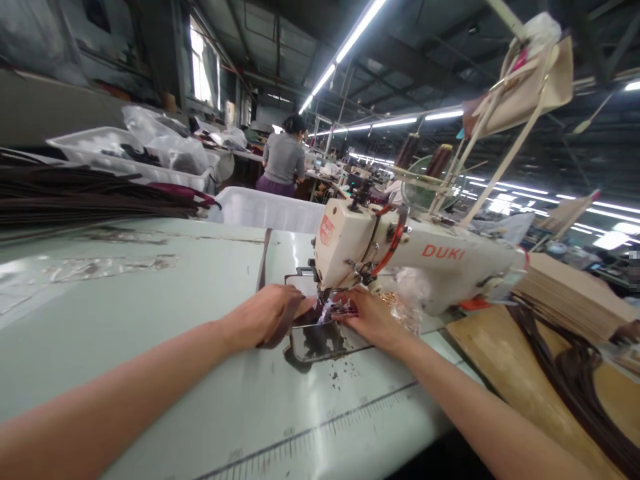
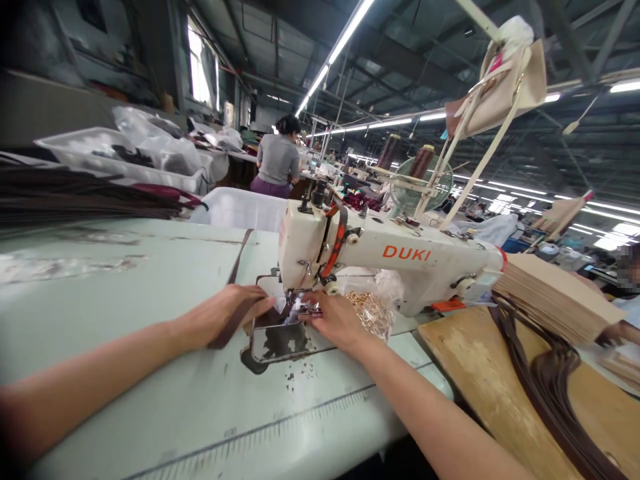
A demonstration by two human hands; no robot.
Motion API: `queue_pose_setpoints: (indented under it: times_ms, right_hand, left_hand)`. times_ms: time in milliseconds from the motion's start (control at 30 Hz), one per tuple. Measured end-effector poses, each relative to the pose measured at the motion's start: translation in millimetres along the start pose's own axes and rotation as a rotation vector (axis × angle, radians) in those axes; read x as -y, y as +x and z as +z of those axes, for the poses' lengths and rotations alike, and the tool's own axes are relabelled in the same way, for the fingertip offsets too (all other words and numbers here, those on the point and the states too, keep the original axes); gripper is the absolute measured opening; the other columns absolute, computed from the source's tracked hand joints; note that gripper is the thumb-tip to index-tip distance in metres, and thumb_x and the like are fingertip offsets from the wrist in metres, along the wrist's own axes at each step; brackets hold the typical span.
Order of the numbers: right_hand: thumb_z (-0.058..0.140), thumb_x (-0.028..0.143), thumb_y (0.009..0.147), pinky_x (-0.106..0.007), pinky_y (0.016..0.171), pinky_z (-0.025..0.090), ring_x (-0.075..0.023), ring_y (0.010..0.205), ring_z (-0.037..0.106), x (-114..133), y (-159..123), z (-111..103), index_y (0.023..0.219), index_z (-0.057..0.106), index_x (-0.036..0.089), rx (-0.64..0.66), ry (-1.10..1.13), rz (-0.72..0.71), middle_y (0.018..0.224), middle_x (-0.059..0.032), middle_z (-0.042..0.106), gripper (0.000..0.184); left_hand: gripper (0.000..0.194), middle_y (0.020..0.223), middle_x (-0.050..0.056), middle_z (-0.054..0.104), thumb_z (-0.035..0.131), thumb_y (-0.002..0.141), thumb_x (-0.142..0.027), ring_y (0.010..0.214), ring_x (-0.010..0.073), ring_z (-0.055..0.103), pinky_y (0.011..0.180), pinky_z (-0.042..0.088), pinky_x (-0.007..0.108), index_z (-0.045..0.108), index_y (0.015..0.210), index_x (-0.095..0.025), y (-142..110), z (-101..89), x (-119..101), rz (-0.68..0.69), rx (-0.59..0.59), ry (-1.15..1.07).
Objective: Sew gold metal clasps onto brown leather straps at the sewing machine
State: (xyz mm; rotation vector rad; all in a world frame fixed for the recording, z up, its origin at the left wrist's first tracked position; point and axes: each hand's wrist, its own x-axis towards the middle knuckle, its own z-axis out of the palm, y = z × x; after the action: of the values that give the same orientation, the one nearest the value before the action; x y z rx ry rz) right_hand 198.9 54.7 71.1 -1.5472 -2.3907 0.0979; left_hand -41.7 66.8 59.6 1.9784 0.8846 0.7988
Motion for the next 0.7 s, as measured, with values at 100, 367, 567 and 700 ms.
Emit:
queue_pose_setpoints:
  times_ms: [100, 367, 567, 700]
  right_hand:
    - [0.063, 0.037, 0.087, -0.029, 0.07, 0.045, -0.0204, 0.079, 0.064, -5.4, 5.4, 10.6, 0.095, 0.067, 0.023, -0.017, 0.037, 0.018, 0.09, -0.003, 0.068, 0.017]
    - [0.061, 0.04, 0.086, -0.032, 0.064, 0.045, -0.0265, 0.078, 0.066, -11.9, 7.8, 31.7, 0.093, 0.065, 0.023, -0.137, 0.001, 0.038, 0.082, -0.0051, 0.069, 0.019]
    - [0.066, 0.029, 0.082, -0.031, 0.07, 0.049, -0.0227, 0.081, 0.064, -28.3, -3.2, 20.5, 0.1, 0.065, 0.022, -0.101, 0.118, -0.132, 0.096, -0.0051, 0.066, 0.019]
    - [0.055, 0.014, 0.086, -0.032, 0.074, 0.048, -0.0215, 0.089, 0.061, -33.2, -16.4, 20.5, 0.104, 0.063, 0.025, -0.126, 0.117, -0.27, 0.098, -0.0039, 0.065, 0.022]
  left_hand:
    - [0.033, 0.078, 0.006, 0.061, 0.047, 0.096, -0.036, 0.078, 0.0197, 0.055, 0.081, 0.042, 0.031, 0.062, 0.076, -0.015, -4.5, 14.6, -13.1, 0.224, 0.089, 0.393]
    - [0.013, 0.087, 0.009, 0.062, 0.048, 0.086, -0.009, 0.084, 0.0245, 0.06, 0.076, 0.053, 0.037, 0.059, 0.089, -0.015, -18.6, 56.5, -32.6, 0.281, 0.133, 1.037]
    - [0.054, 0.12, 0.02, 0.058, 0.064, 0.08, -0.031, 0.108, 0.0307, 0.059, 0.09, 0.053, 0.038, 0.049, 0.126, -0.007, -29.3, 68.3, -33.3, 0.094, 0.065, 0.914]
    - [0.054, 0.122, 0.024, 0.057, 0.06, 0.082, -0.037, 0.117, 0.0358, 0.053, 0.096, 0.05, 0.039, 0.054, 0.125, -0.004, -33.1, 83.2, -3.2, 0.252, 0.091, 1.051]
